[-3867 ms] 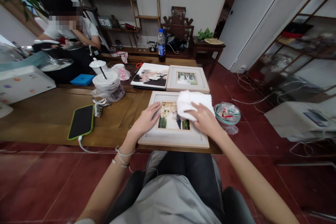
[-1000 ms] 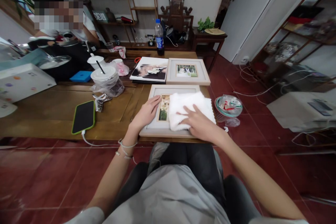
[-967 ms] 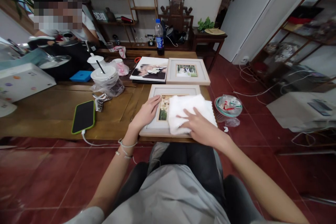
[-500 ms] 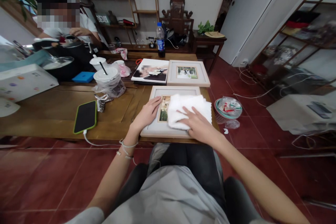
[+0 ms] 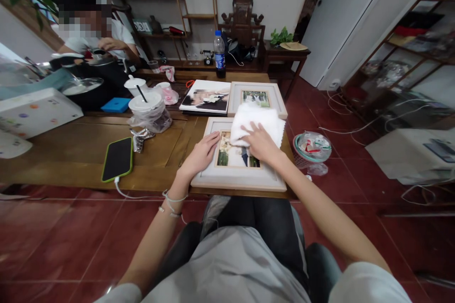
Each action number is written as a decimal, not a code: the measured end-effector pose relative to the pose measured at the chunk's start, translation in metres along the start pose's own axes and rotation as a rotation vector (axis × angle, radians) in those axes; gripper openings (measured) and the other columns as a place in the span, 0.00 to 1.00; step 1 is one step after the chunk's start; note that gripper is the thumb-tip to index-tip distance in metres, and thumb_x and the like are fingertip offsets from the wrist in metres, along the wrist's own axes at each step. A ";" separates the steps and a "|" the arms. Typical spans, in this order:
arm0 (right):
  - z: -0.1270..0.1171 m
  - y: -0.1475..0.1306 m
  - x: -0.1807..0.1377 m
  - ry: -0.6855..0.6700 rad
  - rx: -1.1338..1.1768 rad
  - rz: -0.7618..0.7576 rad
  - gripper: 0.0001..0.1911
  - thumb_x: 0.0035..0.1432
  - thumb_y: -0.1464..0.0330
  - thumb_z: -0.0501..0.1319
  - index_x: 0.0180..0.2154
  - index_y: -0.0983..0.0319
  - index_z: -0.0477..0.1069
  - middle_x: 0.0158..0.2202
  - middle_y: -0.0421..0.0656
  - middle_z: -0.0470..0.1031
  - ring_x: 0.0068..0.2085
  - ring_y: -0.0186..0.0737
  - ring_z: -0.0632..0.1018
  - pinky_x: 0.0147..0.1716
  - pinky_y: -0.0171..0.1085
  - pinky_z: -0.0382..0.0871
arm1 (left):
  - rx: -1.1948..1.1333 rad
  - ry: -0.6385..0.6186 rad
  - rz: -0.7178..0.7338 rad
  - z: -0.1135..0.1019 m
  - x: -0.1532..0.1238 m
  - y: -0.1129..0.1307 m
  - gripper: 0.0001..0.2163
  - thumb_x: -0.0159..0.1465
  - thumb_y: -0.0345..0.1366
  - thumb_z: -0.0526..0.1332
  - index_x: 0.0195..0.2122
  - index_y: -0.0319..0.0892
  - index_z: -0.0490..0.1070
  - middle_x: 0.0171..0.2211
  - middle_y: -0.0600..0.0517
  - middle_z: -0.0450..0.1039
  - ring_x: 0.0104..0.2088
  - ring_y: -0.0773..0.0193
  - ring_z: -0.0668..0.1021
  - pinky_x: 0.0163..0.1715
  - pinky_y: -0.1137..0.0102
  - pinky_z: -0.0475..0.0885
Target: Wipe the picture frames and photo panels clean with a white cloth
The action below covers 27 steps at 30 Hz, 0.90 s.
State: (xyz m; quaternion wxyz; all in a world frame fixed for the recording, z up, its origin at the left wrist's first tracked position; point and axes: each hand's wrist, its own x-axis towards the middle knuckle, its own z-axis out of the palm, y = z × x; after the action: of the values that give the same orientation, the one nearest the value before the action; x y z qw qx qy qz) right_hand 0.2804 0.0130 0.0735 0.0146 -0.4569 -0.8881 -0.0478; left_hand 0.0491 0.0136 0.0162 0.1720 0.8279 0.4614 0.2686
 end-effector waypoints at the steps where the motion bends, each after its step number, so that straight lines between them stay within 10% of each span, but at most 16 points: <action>1: -0.003 -0.007 -0.008 -0.020 0.016 -0.026 0.28 0.44 0.83 0.52 0.48 0.65 0.73 0.62 0.50 0.61 0.63 0.58 0.58 0.58 0.58 0.52 | 0.002 0.000 -0.002 0.001 0.000 0.000 0.20 0.67 0.30 0.46 0.59 0.42 0.61 0.62 0.46 0.59 0.63 0.58 0.61 0.59 0.54 0.61; 14: -0.064 -0.085 -0.106 -0.264 0.363 -0.140 0.36 0.39 0.83 0.50 0.50 0.57 0.72 0.63 0.39 0.59 0.64 0.46 0.58 0.61 0.48 0.54 | 0.027 -0.008 0.011 0.000 -0.002 -0.001 0.20 0.67 0.30 0.45 0.59 0.40 0.61 0.63 0.44 0.58 0.64 0.58 0.60 0.60 0.56 0.59; 27: -0.002 -0.003 -0.004 0.022 0.000 0.042 0.31 0.47 0.82 0.51 0.54 0.61 0.68 0.66 0.44 0.53 0.65 0.54 0.51 0.60 0.57 0.48 | 0.007 0.005 0.014 -0.001 0.000 0.001 0.19 0.68 0.31 0.46 0.58 0.39 0.62 0.62 0.44 0.60 0.63 0.57 0.61 0.60 0.56 0.60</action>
State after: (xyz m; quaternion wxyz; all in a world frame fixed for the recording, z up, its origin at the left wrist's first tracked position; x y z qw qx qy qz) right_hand 0.2802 0.0082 0.0752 0.0254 -0.4749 -0.8781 -0.0528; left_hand 0.0493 0.0128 0.0173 0.1660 0.8311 0.4568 0.2703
